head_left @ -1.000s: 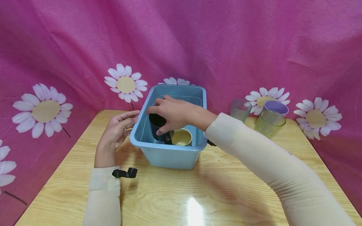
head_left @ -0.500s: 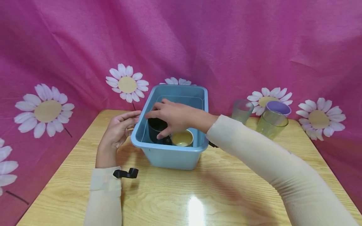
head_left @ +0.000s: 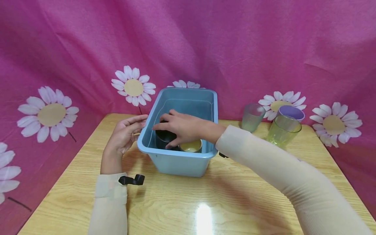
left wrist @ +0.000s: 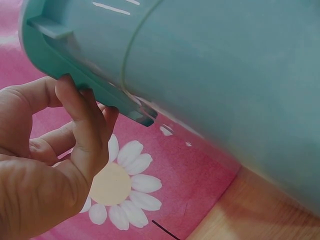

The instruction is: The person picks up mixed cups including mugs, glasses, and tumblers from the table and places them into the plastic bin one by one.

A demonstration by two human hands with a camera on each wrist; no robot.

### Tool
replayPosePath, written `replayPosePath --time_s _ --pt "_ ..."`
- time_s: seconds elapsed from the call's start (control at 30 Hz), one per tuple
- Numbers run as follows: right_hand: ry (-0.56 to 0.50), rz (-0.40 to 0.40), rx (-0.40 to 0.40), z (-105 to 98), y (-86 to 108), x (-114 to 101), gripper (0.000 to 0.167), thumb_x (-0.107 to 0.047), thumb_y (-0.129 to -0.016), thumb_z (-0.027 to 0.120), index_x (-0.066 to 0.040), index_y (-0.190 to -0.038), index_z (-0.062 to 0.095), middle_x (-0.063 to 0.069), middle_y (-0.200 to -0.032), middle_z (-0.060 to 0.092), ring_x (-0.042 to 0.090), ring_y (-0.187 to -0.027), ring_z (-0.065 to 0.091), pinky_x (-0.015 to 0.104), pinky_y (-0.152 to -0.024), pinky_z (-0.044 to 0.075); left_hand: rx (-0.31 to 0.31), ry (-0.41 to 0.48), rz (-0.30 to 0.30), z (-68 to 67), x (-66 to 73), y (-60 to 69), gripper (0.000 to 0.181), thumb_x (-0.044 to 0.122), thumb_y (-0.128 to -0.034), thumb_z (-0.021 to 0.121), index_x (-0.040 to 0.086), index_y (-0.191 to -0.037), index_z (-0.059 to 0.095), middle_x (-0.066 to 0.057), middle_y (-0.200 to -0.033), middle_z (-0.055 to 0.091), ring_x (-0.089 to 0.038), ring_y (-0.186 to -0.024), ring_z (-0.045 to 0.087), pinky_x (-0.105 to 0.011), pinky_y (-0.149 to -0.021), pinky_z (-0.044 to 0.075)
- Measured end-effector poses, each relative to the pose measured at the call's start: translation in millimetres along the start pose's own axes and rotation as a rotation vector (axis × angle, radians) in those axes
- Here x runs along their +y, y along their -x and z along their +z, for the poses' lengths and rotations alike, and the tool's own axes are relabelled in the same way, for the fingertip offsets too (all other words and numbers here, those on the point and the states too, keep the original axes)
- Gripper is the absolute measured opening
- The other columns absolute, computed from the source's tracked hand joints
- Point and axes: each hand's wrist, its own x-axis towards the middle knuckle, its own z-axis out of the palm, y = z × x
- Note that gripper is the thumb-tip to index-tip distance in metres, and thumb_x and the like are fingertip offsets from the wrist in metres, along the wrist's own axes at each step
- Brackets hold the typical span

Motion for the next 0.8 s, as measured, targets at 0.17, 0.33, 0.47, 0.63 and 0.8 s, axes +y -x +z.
replayPosePath --time_s 0.17,0.33,0.47,0.63,0.8 --pt "0.012 -0.029 -0.005 6.4 -1.3 0.2 0.077 -0.053 -0.089 0.076 -0.023 -0.154 0.048 0.008 -0.149 0.049 0.023 -0.123 0.044 0.030 -0.093 0.052 -0.001 0.002 -0.002 0.5 -0.4 -0.4 0.036 0.009 -0.0997 0.066 -0.003 -0.133 0.063 -0.001 -0.100 0.074 -0.015 -0.084 0.071 -0.033 -0.078 0.063" --pt "0.007 -0.032 -0.021 9.8 -2.8 1.3 0.077 -0.051 -0.088 0.077 -0.024 -0.154 0.048 0.008 -0.149 0.049 0.023 -0.124 0.044 0.031 -0.095 0.051 -0.003 0.001 -0.005 1.6 -0.1 -1.6 0.042 0.008 -0.1001 0.065 -0.008 -0.138 0.057 -0.001 -0.099 0.075 -0.014 -0.084 0.072 -0.031 -0.078 0.063" --pt "0.014 -0.041 -0.046 11.7 -5.2 0.8 0.077 -0.051 -0.087 0.078 -0.026 -0.154 0.049 0.006 -0.148 0.049 0.022 -0.124 0.044 0.030 -0.096 0.051 -0.007 0.004 -0.003 0.8 -0.2 -1.8 0.039 0.007 -0.1006 0.064 -0.007 -0.137 0.058 -0.001 -0.100 0.075 -0.013 -0.084 0.073 -0.031 -0.077 0.063" --pt "0.063 -0.082 -0.102 13.4 -6.9 -2.9 0.072 -0.042 -0.090 0.078 -0.026 -0.154 0.049 0.006 -0.147 0.050 0.023 -0.123 0.046 0.031 -0.099 0.051 -0.008 -0.002 0.004 0.6 -0.4 -2.3 0.041 0.007 -0.1005 0.064 -0.008 -0.138 0.057 -0.001 -0.100 0.074 -0.013 -0.085 0.073 -0.031 -0.077 0.063" --pt "0.120 -0.142 -0.148 17.4 -7.6 -6.8 0.068 -0.026 -0.094 0.076 -0.024 -0.155 0.047 0.007 -0.148 0.049 0.024 -0.124 0.046 0.033 -0.102 0.050 -0.014 0.010 0.001 1.2 0.3 -2.4 0.040 0.006 -0.1006 0.063 -0.009 -0.138 0.057 -0.001 -0.100 0.075 -0.012 -0.086 0.073 -0.030 -0.076 0.063"
